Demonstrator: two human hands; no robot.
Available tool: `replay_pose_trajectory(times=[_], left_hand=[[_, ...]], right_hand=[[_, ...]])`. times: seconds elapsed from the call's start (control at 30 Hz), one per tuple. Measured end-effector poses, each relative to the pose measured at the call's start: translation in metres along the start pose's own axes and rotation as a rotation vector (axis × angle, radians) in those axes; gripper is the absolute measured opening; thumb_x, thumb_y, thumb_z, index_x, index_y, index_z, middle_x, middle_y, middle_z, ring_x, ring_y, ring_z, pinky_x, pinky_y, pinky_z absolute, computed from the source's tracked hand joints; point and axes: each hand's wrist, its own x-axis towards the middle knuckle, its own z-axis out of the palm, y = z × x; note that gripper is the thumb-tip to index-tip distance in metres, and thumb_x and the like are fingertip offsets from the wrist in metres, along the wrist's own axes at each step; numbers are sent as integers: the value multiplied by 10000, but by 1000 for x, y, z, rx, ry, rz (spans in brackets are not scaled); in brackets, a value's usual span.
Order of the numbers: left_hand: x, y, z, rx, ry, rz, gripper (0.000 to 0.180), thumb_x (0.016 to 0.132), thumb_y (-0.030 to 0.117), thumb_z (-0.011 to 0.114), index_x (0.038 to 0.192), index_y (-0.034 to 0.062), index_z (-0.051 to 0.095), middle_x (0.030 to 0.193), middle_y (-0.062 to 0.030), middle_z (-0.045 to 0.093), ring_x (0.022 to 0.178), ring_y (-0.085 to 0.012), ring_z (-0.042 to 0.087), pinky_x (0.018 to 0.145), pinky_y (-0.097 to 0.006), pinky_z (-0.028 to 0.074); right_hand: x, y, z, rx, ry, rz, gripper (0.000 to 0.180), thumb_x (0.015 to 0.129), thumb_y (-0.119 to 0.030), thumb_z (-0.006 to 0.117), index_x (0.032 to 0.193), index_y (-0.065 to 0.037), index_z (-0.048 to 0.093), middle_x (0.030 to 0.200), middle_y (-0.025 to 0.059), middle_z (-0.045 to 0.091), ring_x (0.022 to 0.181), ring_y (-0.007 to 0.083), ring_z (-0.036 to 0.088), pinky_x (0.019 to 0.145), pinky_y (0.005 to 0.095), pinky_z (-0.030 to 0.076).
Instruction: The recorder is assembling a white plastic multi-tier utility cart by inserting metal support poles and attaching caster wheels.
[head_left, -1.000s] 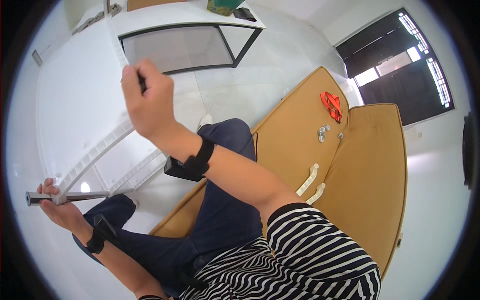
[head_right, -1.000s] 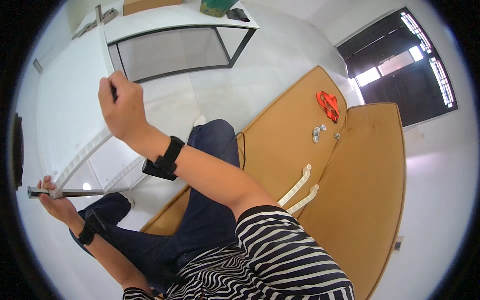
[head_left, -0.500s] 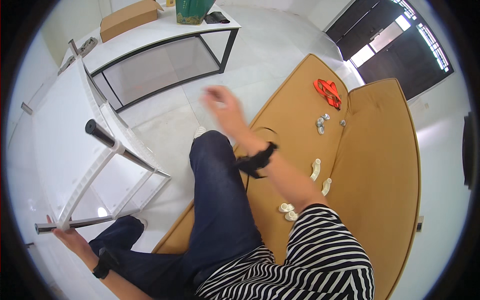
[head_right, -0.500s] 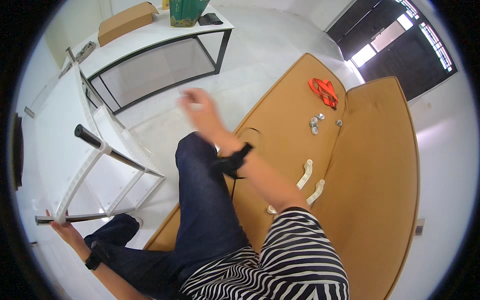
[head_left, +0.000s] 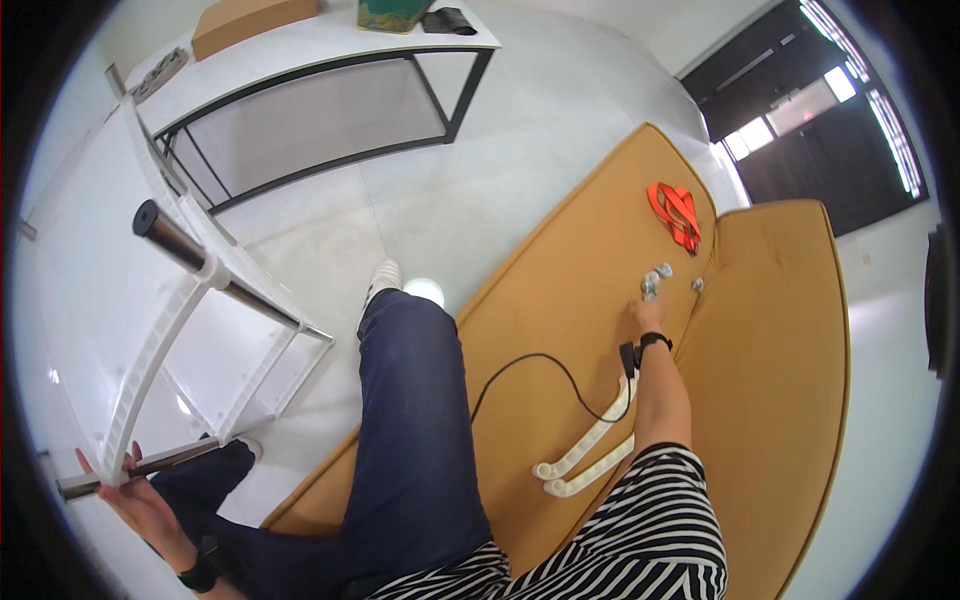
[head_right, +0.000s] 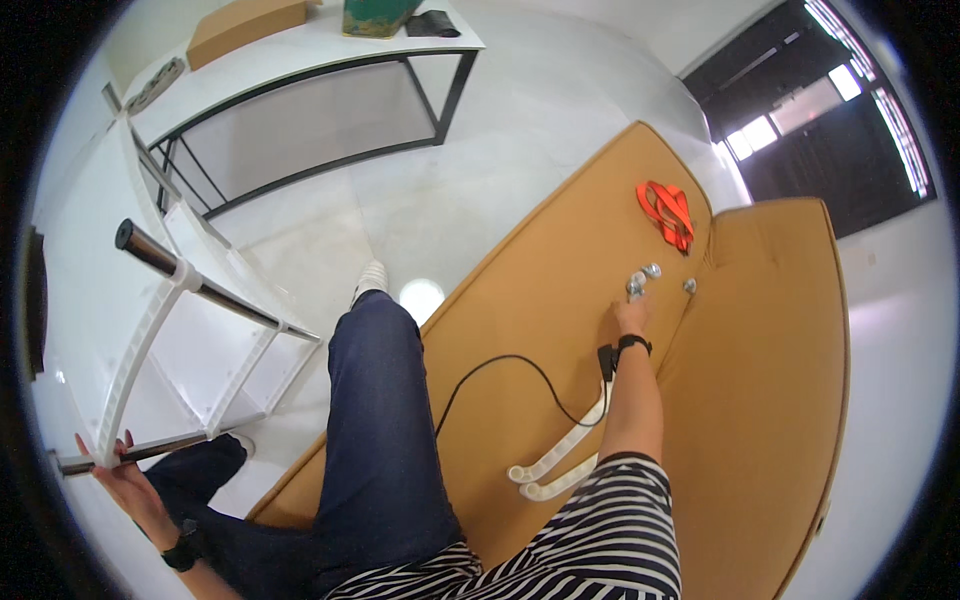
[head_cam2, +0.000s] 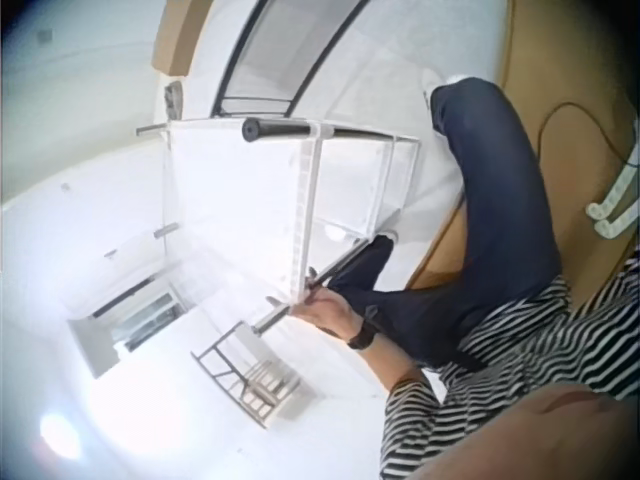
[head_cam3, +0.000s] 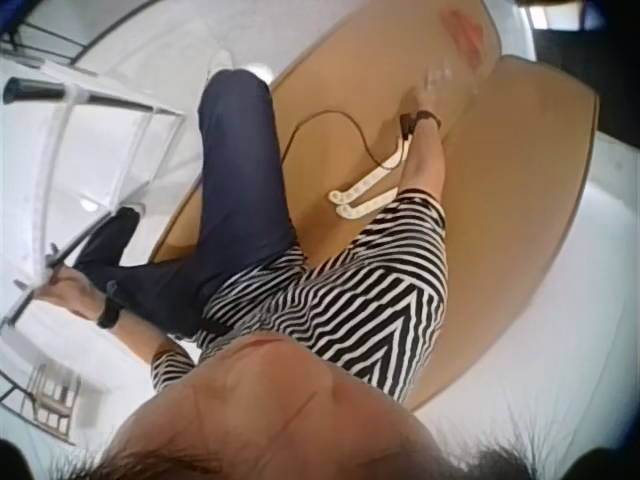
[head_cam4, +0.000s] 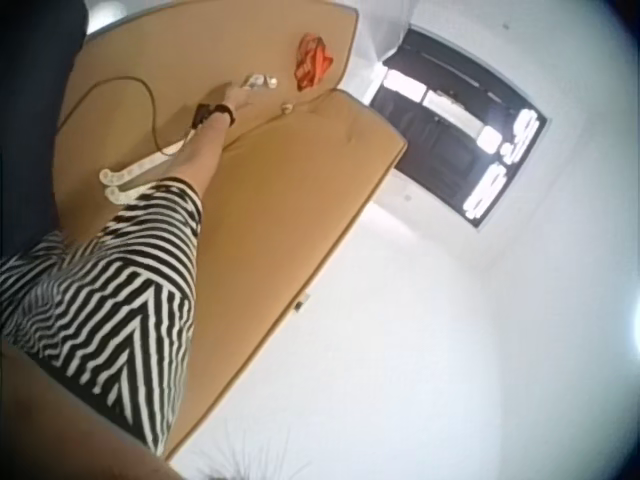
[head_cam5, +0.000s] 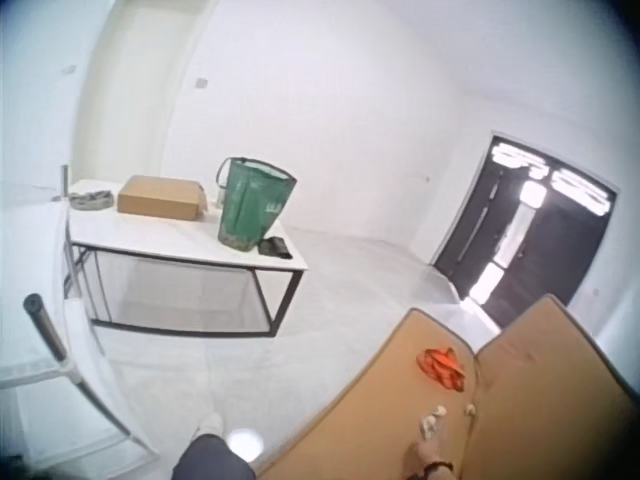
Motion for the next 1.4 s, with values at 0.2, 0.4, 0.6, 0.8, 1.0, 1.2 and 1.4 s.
replay_pose_trajectory(times=[0.2,0.4,0.6,0.8,1.0,1.2,1.4], left_hand=[[2,7,14,31,-85,-39,821,879,619,371,1423,24,215,956,-99,495,931,-186,497,1072,-453,298],[-1,20,1,131,-141,-33,780,908,587,330,1431,26,188,1330,-161,369,1154,-247,454,1078,-387,302],[-5,20,-18,201,-137,99,807,894,590,388,1433,22,192,1450,-145,271,1317,-257,315,1051,-431,333],[1,83,-41,544,50,342,117,952,97,466,935,-8,517,912,-47,495,867,-126,467,793,-257,401],[9,123,-7,380,-147,553,55,838,-42,564,796,-27,531,745,-78,537,677,-147,484,642,-247,393],[26,156,2,305,-238,513,160,810,15,636,958,-4,578,882,-76,583,808,-157,545,751,-268,429],[39,161,-3,368,-267,429,476,754,63,716,1191,27,532,1054,-82,592,1011,-174,550,865,-321,433]], right_hand=[[34,53,9,163,38,-273,608,644,-170,747,1167,-12,480,1020,167,588,921,333,563,830,397,450],[15,54,19,123,31,-230,348,701,-132,690,989,-46,514,830,74,579,706,194,555,650,315,463],[-42,-1,-14,875,-286,303,219,785,-170,612,942,-71,494,703,52,536,560,159,522,515,305,459],[-190,-207,-139,1007,-621,-193,144,872,-204,549,961,-95,519,701,41,524,559,130,509,486,251,421],[-361,-356,-254,1072,-829,-779,206,854,-205,599,987,-53,561,789,33,544,617,92,498,536,223,409],[-510,-458,-299,1030,-1084,-1248,220,845,-251,634,910,-42,611,764,-4,589,611,70,488,552,220,410],[-593,-496,-296,1028,-1019,-1585,345,837,-330,640,916,6,616,695,66,592,633,121,539,601,254,449]])
